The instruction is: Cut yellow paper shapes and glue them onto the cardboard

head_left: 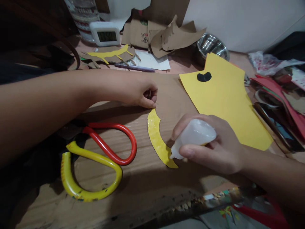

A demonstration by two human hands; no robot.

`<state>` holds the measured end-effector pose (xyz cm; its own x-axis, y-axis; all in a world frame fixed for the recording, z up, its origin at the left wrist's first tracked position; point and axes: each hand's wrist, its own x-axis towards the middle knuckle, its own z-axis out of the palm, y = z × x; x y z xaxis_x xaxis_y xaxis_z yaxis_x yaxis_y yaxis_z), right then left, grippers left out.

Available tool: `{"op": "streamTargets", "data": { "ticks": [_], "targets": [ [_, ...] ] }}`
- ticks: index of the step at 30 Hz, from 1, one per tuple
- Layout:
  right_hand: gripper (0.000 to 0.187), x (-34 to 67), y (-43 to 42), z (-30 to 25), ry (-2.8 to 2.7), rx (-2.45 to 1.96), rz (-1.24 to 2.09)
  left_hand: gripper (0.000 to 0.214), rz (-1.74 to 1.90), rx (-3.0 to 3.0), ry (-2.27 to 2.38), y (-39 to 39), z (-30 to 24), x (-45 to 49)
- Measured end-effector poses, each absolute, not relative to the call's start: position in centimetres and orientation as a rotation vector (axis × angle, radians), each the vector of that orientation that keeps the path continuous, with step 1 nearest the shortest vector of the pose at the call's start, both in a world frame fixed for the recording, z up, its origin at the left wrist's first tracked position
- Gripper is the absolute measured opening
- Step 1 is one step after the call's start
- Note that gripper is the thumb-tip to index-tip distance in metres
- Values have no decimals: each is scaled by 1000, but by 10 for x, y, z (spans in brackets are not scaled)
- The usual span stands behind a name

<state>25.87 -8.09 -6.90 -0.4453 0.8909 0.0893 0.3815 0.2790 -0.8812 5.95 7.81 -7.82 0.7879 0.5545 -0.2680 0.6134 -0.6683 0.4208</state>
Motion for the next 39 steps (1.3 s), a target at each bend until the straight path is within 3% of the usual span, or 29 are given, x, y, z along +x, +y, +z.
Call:
{"op": "streamTargets", "data": {
  "ticks": [6,10,13,22,32,39],
  "targets": [
    [21,259,-78,-55,-1994,-1085,1345,26,-54,2530,785,81,-87,56],
    [18,274,-74,-41,-1842,-1081,1064,15,-8,2441,792,77,-86,54],
    [26,291,-65,-38,-1715,-1085,877,10,-59,2373,874,71,-78,55],
    [49,316,-17,-48,-1604,-1493,958,12,-22,2378,807,71,-79,53],
    [44,323,41,-40,-1287,-1337,1119,14,-51,2413,847,66,-67,53],
    [20,320,68,-38,-1225,-1314,1231,17,-48,2428,829,69,-73,54]
  ]
}}
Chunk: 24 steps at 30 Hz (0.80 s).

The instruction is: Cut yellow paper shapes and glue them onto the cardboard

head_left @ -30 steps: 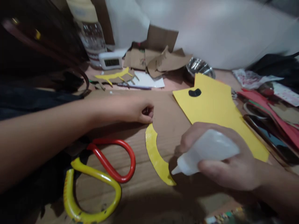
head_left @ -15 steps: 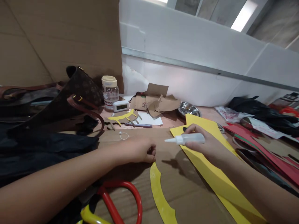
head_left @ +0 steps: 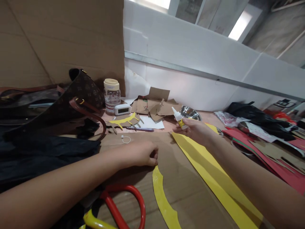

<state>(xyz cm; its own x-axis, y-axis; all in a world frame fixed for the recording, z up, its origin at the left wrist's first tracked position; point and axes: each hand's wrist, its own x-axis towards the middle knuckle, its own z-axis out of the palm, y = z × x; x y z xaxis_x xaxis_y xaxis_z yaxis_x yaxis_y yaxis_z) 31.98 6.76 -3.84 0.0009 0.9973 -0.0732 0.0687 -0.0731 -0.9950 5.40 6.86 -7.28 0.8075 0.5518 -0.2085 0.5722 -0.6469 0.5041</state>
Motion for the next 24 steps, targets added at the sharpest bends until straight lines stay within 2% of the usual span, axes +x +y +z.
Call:
{"op": "streamTargets", "data": {
  "ticks": [3,11,16,24],
  "targets": [
    [15,318,83,-39,-1230,-1329,1194,18,-52,2434,832,69,-73,54],
    [22,319,119,-54,-1314,-1528,1075,17,-63,2434,831,70,-75,54],
    [30,315,123,-71,-1487,-1697,869,15,-65,2427,828,68,-72,53],
    [25,316,132,-84,-1697,-1920,508,11,-76,2428,835,63,-61,54]
  ]
}}
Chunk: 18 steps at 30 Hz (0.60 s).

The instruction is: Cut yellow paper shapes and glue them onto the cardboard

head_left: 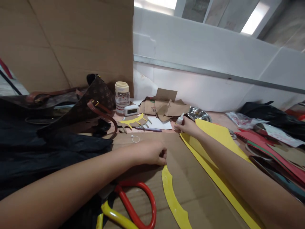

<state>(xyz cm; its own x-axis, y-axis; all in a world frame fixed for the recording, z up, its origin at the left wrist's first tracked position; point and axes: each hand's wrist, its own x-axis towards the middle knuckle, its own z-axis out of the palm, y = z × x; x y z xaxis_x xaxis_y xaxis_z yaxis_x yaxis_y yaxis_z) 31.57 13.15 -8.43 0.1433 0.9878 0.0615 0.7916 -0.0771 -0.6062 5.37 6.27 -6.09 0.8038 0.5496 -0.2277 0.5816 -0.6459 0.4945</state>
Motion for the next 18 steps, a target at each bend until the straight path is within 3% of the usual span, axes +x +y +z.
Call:
{"op": "streamTargets", "data": {
  "ticks": [6,12,18],
  "targets": [
    [62,308,110,-57,-1657,-1721,182,12,-88,2436,860,63,-60,52],
    [30,271,80,-15,-1779,-1442,-27,22,-179,2454,993,51,-48,55],
    [19,258,68,7,-1878,-1462,-47,30,-314,2462,1107,43,-39,64]
  ]
}}
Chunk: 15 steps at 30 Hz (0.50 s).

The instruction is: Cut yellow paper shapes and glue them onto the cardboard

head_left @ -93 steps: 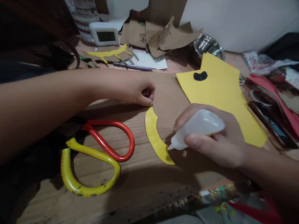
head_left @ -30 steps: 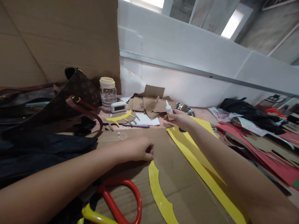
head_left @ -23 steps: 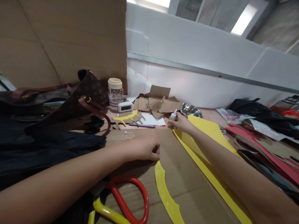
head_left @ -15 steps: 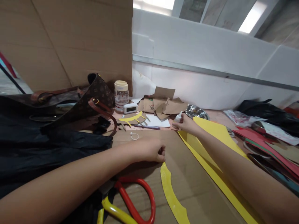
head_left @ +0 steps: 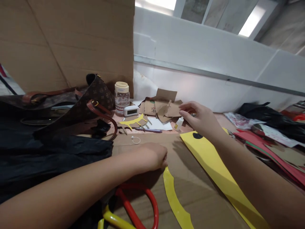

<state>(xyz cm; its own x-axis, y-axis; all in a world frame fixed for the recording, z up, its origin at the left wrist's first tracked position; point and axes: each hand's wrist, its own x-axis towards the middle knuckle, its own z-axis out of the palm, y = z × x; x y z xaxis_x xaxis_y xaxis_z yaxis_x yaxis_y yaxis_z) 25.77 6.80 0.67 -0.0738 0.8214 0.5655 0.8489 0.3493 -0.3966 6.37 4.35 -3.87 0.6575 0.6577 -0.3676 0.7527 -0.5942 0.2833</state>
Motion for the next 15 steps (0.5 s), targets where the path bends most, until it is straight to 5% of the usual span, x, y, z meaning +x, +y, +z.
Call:
{"op": "streamTargets", "data": {
  "ticks": [15],
  "targets": [
    [17,260,74,-31,-2159,-1653,189,22,-113,2496,1059,41,-66,58]
  ]
}}
